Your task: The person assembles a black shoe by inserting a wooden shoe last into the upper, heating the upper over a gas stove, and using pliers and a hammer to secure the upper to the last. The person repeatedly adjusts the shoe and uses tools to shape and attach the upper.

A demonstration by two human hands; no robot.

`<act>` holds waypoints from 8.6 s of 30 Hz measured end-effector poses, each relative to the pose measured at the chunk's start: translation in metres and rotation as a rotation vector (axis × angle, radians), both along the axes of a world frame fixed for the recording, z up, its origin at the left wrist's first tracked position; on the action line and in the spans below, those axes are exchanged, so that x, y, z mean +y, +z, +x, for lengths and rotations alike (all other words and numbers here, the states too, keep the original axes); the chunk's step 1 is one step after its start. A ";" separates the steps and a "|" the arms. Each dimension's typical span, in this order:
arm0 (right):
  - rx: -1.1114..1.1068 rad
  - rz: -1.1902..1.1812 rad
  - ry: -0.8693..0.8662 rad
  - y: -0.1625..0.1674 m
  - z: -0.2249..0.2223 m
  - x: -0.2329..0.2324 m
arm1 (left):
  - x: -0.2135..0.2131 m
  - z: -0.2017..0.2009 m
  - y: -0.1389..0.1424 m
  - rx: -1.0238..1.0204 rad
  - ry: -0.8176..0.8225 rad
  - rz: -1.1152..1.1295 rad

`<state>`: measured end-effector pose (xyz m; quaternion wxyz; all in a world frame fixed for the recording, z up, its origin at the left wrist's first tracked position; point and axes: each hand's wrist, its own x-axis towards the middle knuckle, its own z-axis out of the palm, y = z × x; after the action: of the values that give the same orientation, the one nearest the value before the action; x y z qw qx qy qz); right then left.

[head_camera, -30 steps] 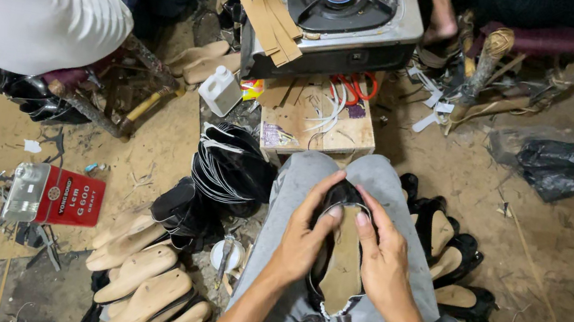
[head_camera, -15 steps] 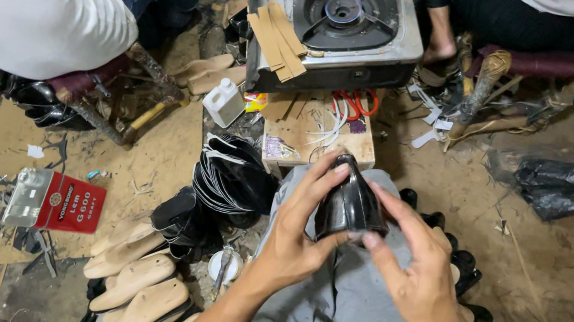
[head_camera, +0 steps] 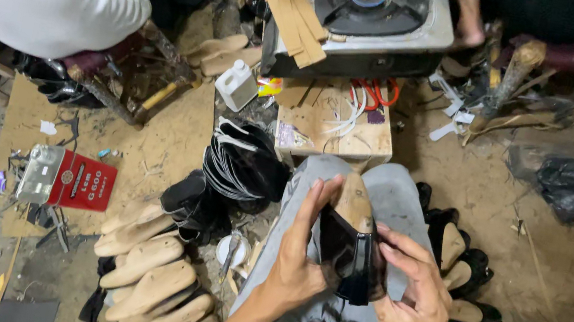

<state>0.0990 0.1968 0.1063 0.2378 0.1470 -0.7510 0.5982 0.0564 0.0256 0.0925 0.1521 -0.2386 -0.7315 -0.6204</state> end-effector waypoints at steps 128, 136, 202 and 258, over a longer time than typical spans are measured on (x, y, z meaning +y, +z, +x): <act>-0.760 0.680 0.063 -0.018 -0.004 -0.024 | -0.044 -0.023 -0.026 0.130 0.132 -0.398; -0.638 0.689 -0.012 -0.055 -0.025 -0.034 | -0.048 -0.048 -0.011 -0.179 0.015 -0.445; -0.434 0.949 0.233 -0.049 -0.082 0.061 | 0.011 -0.122 -0.019 -0.123 -0.201 -0.615; -0.205 -0.187 -0.107 -0.041 -0.025 0.009 | -0.012 -0.168 -0.029 -0.570 -0.621 -0.715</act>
<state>0.0740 0.2060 0.0650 0.2040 0.0221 -0.7191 0.6639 -0.1120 0.0132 0.0640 -0.3327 -0.3025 -0.8040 -0.3891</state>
